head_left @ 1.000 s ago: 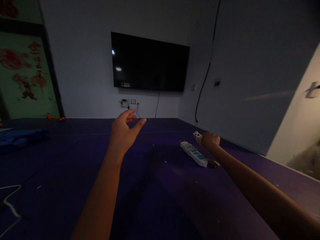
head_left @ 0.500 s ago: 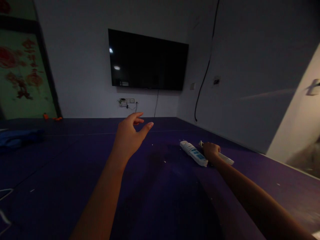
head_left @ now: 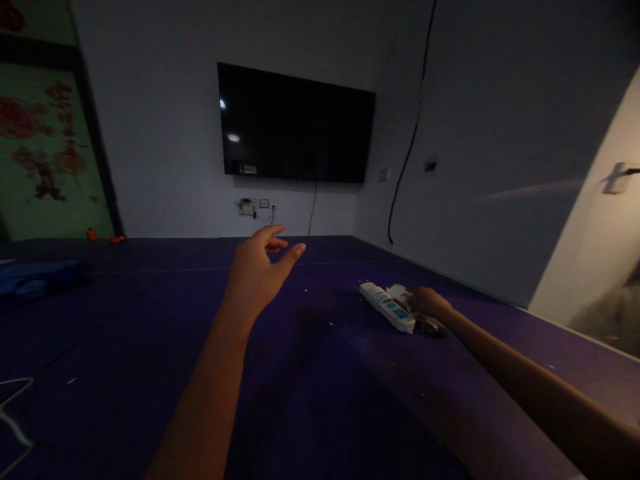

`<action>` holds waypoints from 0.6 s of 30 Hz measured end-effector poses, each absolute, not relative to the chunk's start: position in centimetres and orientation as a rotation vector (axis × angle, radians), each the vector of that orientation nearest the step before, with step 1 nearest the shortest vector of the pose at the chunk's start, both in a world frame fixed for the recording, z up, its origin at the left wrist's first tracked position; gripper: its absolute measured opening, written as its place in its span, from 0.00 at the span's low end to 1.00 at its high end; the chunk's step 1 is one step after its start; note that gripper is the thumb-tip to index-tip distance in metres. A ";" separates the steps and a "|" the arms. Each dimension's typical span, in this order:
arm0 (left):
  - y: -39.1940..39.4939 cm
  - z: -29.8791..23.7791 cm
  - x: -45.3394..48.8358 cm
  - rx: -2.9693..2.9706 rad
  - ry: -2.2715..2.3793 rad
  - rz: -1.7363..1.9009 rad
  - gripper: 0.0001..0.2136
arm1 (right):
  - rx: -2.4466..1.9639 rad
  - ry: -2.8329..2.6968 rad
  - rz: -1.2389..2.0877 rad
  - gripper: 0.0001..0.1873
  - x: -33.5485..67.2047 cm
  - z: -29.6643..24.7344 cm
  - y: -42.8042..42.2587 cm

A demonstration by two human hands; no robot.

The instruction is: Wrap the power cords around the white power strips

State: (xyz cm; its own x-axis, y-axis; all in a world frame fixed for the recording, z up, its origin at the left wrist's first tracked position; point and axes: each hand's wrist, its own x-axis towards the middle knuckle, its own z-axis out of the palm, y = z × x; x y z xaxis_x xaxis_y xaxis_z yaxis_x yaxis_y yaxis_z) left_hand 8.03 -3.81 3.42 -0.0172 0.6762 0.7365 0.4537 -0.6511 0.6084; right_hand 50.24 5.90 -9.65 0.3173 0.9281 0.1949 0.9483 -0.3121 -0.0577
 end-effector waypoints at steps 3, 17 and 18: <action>-3.8 3.5 8.0 2.043 1.196 1.726 0.22 | -2.364 -1.723 -0.221 0.25 50.7 -9.8 5.2; -4.0 3.6 7.9 2.046 1.180 1.692 0.23 | -2.246 -1.827 -0.217 0.21 49.8 -9.9 4.2; -4.1 3.6 7.9 2.049 1.184 1.688 0.23 | -2.232 -1.837 -0.217 0.20 49.6 -9.8 4.1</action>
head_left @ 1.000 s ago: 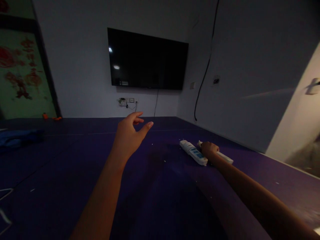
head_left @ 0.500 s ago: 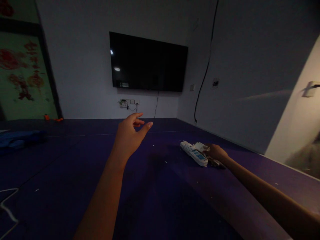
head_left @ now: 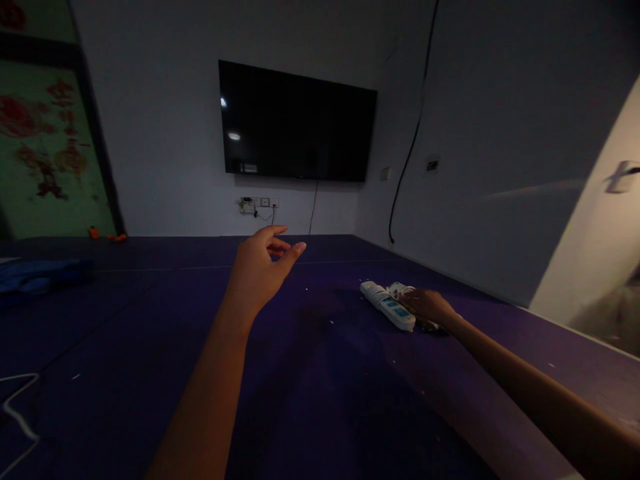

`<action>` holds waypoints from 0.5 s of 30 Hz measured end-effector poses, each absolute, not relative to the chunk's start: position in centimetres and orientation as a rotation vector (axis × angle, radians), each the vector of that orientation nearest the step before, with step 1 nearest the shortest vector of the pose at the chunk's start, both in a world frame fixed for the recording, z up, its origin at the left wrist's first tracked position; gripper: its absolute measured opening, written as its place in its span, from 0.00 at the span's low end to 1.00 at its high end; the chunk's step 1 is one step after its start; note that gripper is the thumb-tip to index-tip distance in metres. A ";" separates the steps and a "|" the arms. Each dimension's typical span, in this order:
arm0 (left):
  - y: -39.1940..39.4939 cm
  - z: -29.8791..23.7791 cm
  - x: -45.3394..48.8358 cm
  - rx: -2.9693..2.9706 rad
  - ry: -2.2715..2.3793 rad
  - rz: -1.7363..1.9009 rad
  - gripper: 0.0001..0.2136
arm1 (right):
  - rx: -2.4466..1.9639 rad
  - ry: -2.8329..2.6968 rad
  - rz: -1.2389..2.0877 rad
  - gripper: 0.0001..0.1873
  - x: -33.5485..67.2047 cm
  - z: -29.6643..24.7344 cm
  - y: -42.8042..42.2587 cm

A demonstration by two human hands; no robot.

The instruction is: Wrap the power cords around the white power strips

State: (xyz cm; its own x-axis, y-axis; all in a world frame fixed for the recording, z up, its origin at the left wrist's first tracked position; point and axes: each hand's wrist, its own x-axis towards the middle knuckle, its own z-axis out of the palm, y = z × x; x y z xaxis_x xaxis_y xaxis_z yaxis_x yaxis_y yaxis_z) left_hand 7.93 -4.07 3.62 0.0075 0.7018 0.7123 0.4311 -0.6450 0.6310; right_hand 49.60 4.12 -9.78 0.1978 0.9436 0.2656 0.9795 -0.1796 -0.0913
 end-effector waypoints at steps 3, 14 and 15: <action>-4.1 3.6 7.9 2.046 1.183 1.677 0.22 | -2.211 -1.829 -0.219 0.19 49.2 -9.4 3.8; -3.9 3.8 7.5 2.032 1.124 1.761 0.19 | -2.080 -1.537 -0.215 0.33 46.6 -7.0 2.2; -3.7 3.8 7.5 2.024 1.118 1.792 0.19 | -1.973 -1.505 -0.144 0.34 45.3 -6.5 2.1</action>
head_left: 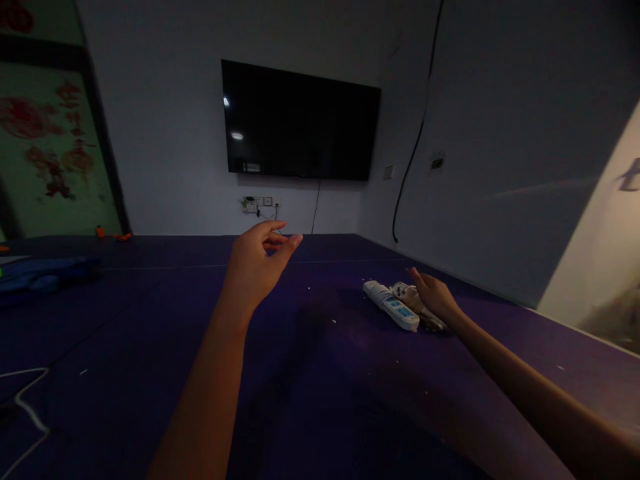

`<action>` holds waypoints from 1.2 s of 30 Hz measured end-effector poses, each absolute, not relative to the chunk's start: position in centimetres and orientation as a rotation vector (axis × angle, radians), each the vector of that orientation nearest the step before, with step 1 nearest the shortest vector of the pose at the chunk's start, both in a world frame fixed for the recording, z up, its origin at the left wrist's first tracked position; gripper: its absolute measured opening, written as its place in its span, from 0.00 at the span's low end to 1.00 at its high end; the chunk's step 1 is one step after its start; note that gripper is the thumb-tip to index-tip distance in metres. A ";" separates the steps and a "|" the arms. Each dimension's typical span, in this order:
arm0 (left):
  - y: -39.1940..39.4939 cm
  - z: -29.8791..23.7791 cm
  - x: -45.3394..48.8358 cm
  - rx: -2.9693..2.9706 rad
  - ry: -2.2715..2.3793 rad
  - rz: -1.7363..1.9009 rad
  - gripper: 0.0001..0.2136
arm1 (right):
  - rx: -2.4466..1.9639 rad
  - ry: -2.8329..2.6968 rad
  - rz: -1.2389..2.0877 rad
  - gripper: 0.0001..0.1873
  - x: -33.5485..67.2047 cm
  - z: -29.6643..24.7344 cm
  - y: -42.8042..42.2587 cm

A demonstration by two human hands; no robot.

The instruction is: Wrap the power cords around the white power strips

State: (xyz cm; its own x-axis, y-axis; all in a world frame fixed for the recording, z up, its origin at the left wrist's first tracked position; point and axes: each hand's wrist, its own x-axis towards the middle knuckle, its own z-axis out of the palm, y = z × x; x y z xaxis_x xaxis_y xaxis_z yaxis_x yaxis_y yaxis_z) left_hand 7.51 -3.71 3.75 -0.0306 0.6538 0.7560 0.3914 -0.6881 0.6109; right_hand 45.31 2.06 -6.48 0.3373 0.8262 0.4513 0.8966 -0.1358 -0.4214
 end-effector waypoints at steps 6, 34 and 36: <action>-2.1 3.1 7.7 1.938 1.179 1.917 0.22 | -1.187 -1.723 0.249 0.39 32.7 -4.5 0.8; -2.6 -15.7 8.7 1.749 0.819 1.289 0.38 | -0.638 -2.157 0.208 0.36 21.0 -17.0 -1.3; -2.6 -15.8 8.6 1.749 0.829 1.288 0.37 | -0.637 -2.167 0.208 0.36 21.0 -17.0 -1.3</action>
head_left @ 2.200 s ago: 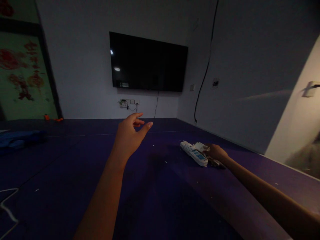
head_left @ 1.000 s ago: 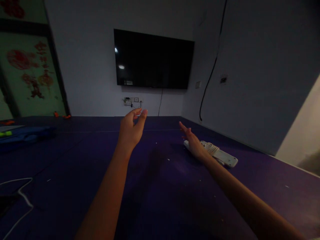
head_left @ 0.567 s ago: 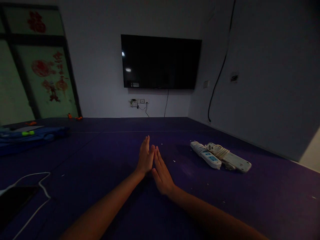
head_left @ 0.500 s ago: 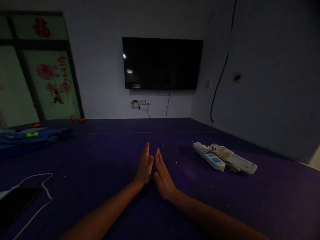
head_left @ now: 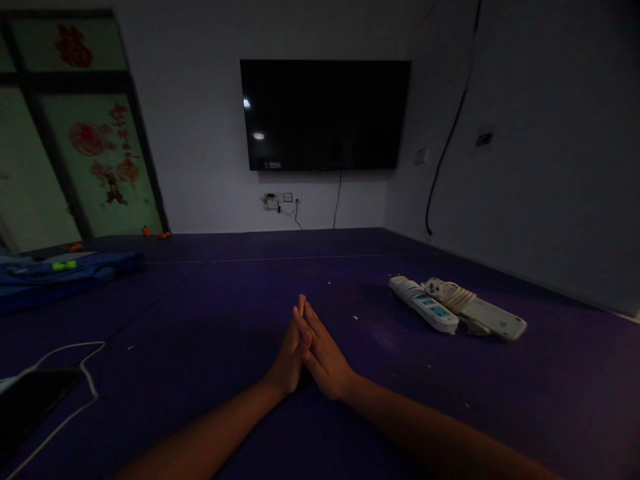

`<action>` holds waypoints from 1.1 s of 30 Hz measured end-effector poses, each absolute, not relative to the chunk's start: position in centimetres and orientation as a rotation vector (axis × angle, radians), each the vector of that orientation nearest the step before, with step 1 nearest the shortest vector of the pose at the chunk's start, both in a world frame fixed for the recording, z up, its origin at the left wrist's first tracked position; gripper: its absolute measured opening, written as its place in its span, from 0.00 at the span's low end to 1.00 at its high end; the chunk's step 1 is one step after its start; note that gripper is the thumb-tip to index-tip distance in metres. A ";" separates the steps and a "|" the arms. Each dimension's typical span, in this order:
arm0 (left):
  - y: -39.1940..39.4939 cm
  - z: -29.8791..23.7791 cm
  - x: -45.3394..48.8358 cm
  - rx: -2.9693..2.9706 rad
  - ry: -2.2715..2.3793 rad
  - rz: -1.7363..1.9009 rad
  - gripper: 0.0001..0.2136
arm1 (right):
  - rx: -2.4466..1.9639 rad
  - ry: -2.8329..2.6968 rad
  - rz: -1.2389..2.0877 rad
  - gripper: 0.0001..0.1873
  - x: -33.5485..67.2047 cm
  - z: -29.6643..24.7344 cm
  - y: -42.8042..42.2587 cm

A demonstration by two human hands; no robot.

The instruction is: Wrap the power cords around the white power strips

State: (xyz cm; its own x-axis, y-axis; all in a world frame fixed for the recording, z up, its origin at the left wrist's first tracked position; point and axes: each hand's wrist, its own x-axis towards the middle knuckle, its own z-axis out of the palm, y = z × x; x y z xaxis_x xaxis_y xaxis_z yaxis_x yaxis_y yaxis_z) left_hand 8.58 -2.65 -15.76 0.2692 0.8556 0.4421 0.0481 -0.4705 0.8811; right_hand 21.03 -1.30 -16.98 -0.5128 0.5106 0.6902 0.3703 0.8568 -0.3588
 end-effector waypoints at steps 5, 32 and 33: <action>-2.9 -15.9 8.4 1.833 0.784 1.267 0.37 | -0.599 -2.174 0.221 0.38 21.1 -17.1 -1.2; -2.5 -17.0 8.3 2.125 0.718 1.190 0.30 | -0.425 -2.177 0.468 0.31 21.3 -15.9 -2.6; -2.4 -17.0 8.3 2.120 0.725 1.188 0.30 | -0.431 -2.175 0.473 0.31 21.3 -15.9 -2.6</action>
State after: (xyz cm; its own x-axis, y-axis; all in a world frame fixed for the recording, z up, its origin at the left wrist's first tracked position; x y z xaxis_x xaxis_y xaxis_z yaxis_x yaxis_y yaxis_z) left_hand 8.27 -2.43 -17.02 0.4513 0.7017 0.5513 0.1687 -0.6737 0.7195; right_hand 21.29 -2.59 -15.86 -0.5822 0.4592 0.6710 0.1390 0.8693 -0.4744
